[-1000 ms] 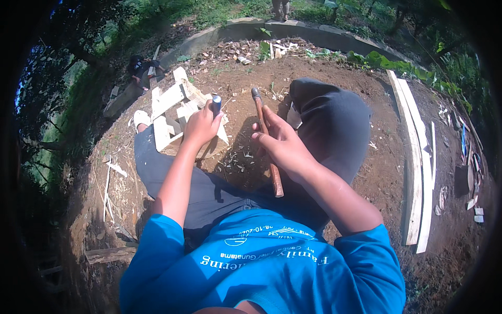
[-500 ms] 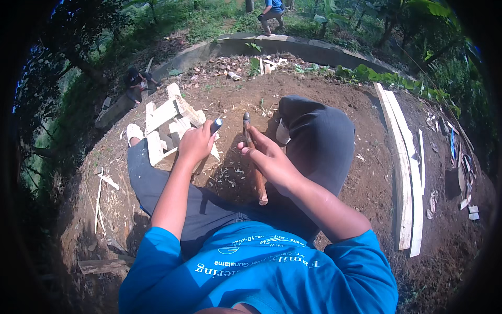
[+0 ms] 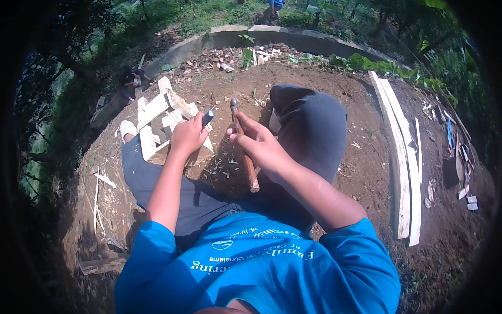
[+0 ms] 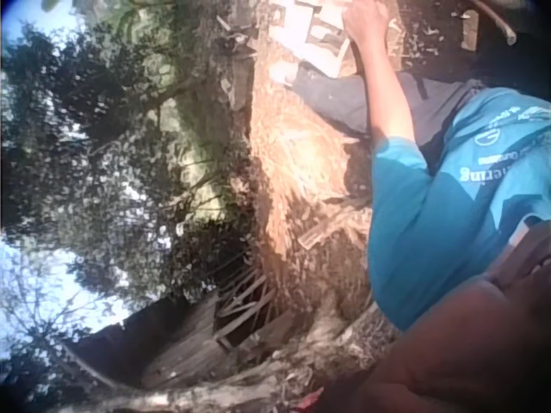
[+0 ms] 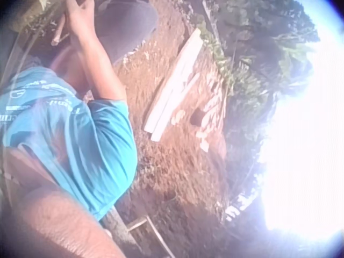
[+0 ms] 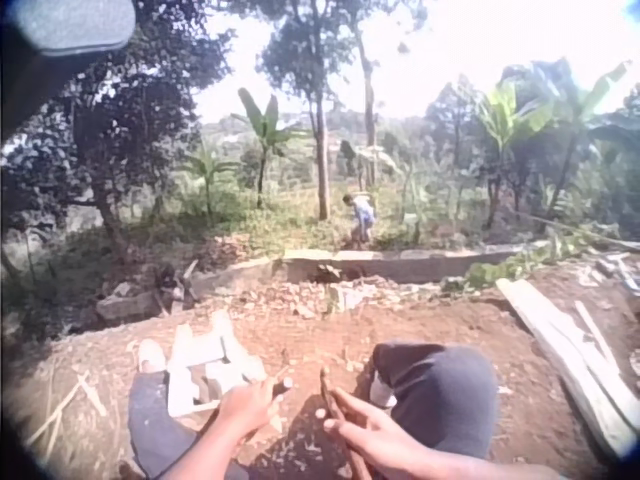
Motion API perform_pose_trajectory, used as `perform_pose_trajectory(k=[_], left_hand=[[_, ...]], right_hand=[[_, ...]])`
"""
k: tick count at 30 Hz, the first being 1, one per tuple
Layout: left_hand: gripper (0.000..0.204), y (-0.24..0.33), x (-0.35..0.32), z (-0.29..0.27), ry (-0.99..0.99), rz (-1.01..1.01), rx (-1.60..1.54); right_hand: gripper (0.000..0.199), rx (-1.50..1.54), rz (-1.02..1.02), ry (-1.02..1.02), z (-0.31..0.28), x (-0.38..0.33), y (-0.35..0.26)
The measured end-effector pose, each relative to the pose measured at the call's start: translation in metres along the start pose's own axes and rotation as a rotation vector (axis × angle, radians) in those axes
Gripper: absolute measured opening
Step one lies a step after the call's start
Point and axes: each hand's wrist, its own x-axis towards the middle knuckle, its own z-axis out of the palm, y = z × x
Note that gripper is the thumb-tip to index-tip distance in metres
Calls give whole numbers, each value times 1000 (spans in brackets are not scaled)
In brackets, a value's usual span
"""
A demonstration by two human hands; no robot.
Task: The person holds a chisel against a wooden block and strikes it repeatedly with a hammer to shape the wood.
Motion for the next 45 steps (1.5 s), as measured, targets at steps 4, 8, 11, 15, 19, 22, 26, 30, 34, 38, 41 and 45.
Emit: perform_pose_trajectory(k=[4,8,11,15,19,22,26,30,34,38,41,45], left_hand=[[32,3,3,-5,12,13,25],[31,0,4,-3,7,10,35],[31,2,1,1,16,13,29],[34,0,4,0,16,-30,-34],[42,0,10,-7,-2,-209,-201],[44,-12,15,-10,38,-173,-317],[40,-20,33,-20,-43,-144,-382],[39,-24,50,-30,-118,-175,-444],[42,-25,58,-32,-134,-202,-457],[46,-18,61,-35,-202,-233,-459],[49,-23,56,-28,-163,-136,-449],[49,-31,44,-17,-204,-30,-372]], right_hand=[[77,52,3,4,1,-5,-5],[77,58,-20,12,-2,-1,-2],[76,48,-30,27,-1,-3,3],[76,28,-8,28,0,-3,-3],[78,6,-12,16,1,-3,0],[77,12,-21,11,4,-4,-1],[75,6,-47,3,0,-4,2],[79,29,-16,-52,-1,-5,-1],[78,22,-13,-57,1,-5,-1],[78,7,-16,-58,-2,-3,2],[77,4,-31,-38,0,-4,2],[78,28,-20,-9,1,-5,1]])
